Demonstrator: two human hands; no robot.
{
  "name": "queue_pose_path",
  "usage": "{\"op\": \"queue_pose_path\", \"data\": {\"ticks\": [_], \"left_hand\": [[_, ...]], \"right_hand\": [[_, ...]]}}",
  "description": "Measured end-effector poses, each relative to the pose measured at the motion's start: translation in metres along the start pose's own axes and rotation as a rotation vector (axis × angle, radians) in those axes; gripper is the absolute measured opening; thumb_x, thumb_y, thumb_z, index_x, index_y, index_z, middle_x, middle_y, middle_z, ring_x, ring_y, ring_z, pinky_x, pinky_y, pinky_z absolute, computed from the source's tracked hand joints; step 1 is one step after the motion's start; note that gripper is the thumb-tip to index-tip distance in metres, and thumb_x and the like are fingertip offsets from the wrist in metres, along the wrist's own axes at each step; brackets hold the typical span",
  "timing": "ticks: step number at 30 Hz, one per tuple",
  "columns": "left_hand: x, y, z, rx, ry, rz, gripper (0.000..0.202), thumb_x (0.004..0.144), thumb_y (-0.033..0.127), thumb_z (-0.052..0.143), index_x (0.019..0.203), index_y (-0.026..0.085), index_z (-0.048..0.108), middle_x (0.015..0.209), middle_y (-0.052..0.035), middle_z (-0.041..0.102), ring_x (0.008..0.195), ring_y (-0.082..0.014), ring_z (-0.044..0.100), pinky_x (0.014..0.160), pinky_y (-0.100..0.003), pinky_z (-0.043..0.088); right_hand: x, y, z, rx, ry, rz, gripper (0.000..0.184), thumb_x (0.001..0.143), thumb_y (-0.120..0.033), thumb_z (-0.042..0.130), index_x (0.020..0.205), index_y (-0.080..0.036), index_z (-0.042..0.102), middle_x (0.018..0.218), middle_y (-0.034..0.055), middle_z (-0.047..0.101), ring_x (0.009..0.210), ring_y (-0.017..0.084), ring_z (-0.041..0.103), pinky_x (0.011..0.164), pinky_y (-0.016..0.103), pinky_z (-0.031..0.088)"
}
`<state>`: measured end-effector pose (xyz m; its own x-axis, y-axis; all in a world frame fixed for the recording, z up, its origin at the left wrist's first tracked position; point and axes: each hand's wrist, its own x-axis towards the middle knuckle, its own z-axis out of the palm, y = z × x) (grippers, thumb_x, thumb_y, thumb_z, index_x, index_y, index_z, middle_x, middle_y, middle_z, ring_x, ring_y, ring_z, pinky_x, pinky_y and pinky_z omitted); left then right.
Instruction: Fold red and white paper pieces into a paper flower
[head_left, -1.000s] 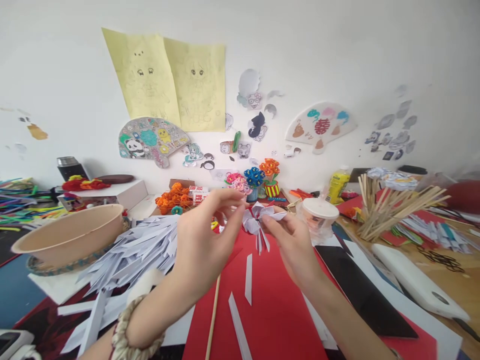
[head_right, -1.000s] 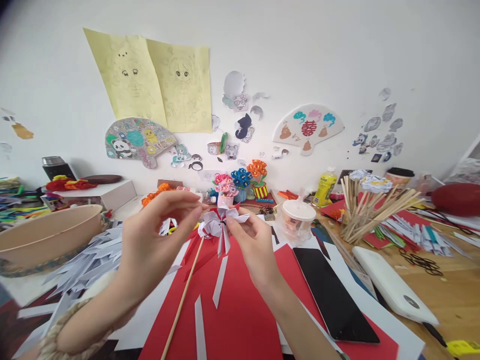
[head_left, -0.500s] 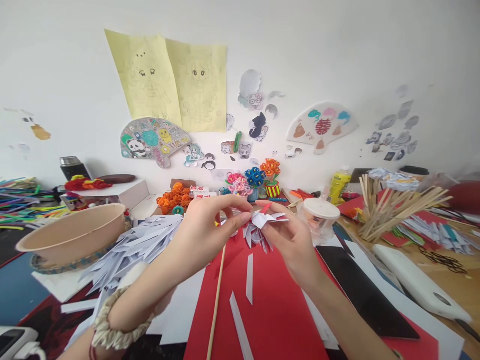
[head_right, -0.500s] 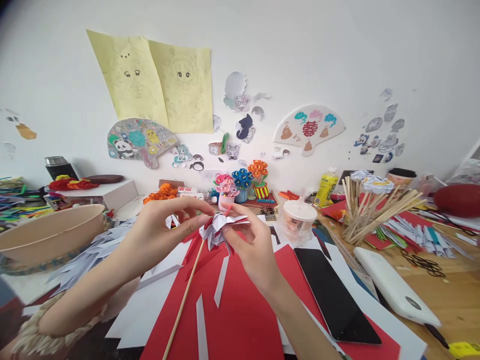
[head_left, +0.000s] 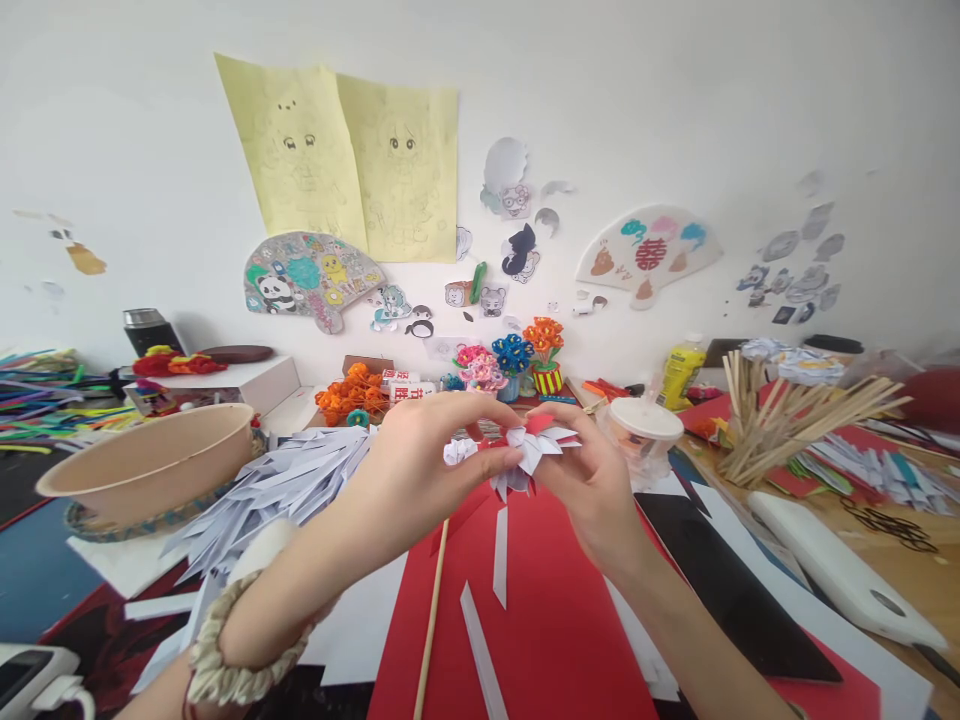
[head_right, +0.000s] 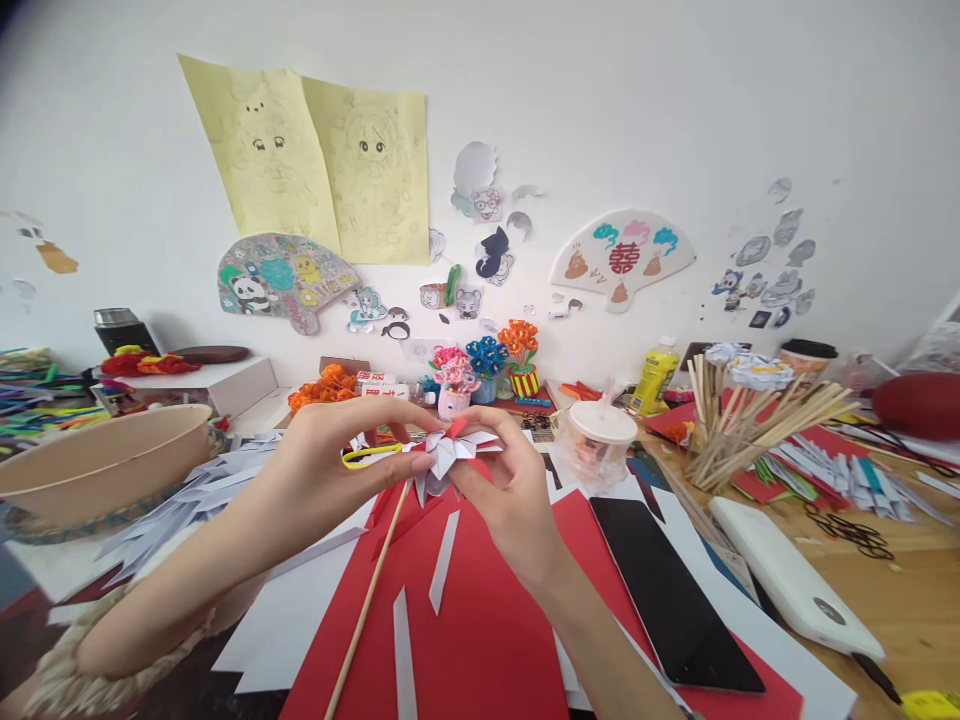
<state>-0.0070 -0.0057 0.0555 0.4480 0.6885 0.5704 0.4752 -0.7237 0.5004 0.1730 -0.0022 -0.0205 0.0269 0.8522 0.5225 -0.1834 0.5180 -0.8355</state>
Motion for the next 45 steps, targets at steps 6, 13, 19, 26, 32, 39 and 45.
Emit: {"op": "queue_pose_path", "data": {"ticks": [6,13,19,26,32,39,45], "left_hand": [[0.002,-0.007,0.006,-0.238,-0.120,-0.142,0.021,0.095,0.028,0.056,0.103,0.020,0.074,0.099,-0.0043,0.077,0.082,-0.0165,0.070,0.069,-0.026,0.053],[0.006,-0.012,0.016,-0.461,-0.088,-0.379,0.019,0.087,0.026,0.061,0.094,0.017,0.076,0.101,-0.0093,0.077,0.093,-0.0212,0.070,0.073,-0.029,0.056],[0.005,-0.014,0.022,-0.447,-0.114,-0.369,0.019,0.087,0.028,0.061,0.085,0.017,0.076,0.091,-0.0078,0.077,0.083,-0.0197,0.070,0.067,-0.027,0.055],[0.004,-0.014,0.024,-0.394,-0.124,-0.362,0.019,0.088,0.027,0.060,0.088,0.016,0.075,0.087,-0.0067,0.078,0.077,-0.0178,0.070,0.066,-0.026,0.055],[0.002,-0.012,0.024,-0.274,-0.090,-0.267,0.018,0.090,0.023,0.056,0.092,0.017,0.073,0.084,-0.0062,0.078,0.074,-0.0181,0.072,0.066,-0.027,0.057],[0.000,-0.010,0.026,0.023,-0.058,-0.068,0.014,0.092,0.028,0.062,0.100,0.020,0.070,0.080,-0.0023,0.078,0.066,-0.0157,0.070,0.059,-0.023,0.050],[-0.002,-0.013,0.028,0.157,0.042,-0.033,0.016,0.093,0.017,0.054,0.094,0.019,0.070,0.075,-0.0018,0.075,0.066,-0.0148,0.068,0.060,-0.022,0.047]], "right_hand": [[-0.001,0.000,0.005,0.060,-0.021,0.007,0.034,0.084,-0.026,0.075,0.107,-0.029,0.050,0.091,-0.0026,0.067,0.080,0.015,0.069,0.072,0.025,0.057],[0.002,0.002,0.002,-0.228,0.060,-0.068,0.023,0.081,-0.027,0.075,0.097,-0.025,0.058,0.095,0.0009,0.063,0.081,0.018,0.067,0.065,0.028,0.056],[0.001,-0.005,-0.001,-0.601,0.048,-0.301,0.002,0.087,-0.022,0.069,0.088,-0.023,0.070,0.089,0.0044,0.073,0.083,0.022,0.068,0.071,0.033,0.053],[-0.002,-0.007,0.003,-0.611,0.144,-0.330,0.006,0.086,-0.020,0.067,0.081,-0.022,0.067,0.075,0.0015,0.073,0.068,0.018,0.070,0.062,0.029,0.055],[-0.003,-0.005,0.002,-0.482,0.133,-0.200,0.005,0.086,-0.024,0.066,0.082,-0.022,0.065,0.077,0.0017,0.073,0.071,0.019,0.073,0.066,0.029,0.060],[-0.002,-0.006,-0.001,-0.541,0.117,-0.263,0.003,0.086,-0.021,0.067,0.084,-0.022,0.069,0.081,0.0016,0.075,0.070,0.018,0.071,0.064,0.028,0.059],[0.001,-0.008,-0.003,-0.337,0.118,-0.072,0.016,0.079,-0.029,0.078,0.092,-0.023,0.072,0.087,0.0033,0.075,0.078,0.019,0.071,0.068,0.029,0.061]]}}
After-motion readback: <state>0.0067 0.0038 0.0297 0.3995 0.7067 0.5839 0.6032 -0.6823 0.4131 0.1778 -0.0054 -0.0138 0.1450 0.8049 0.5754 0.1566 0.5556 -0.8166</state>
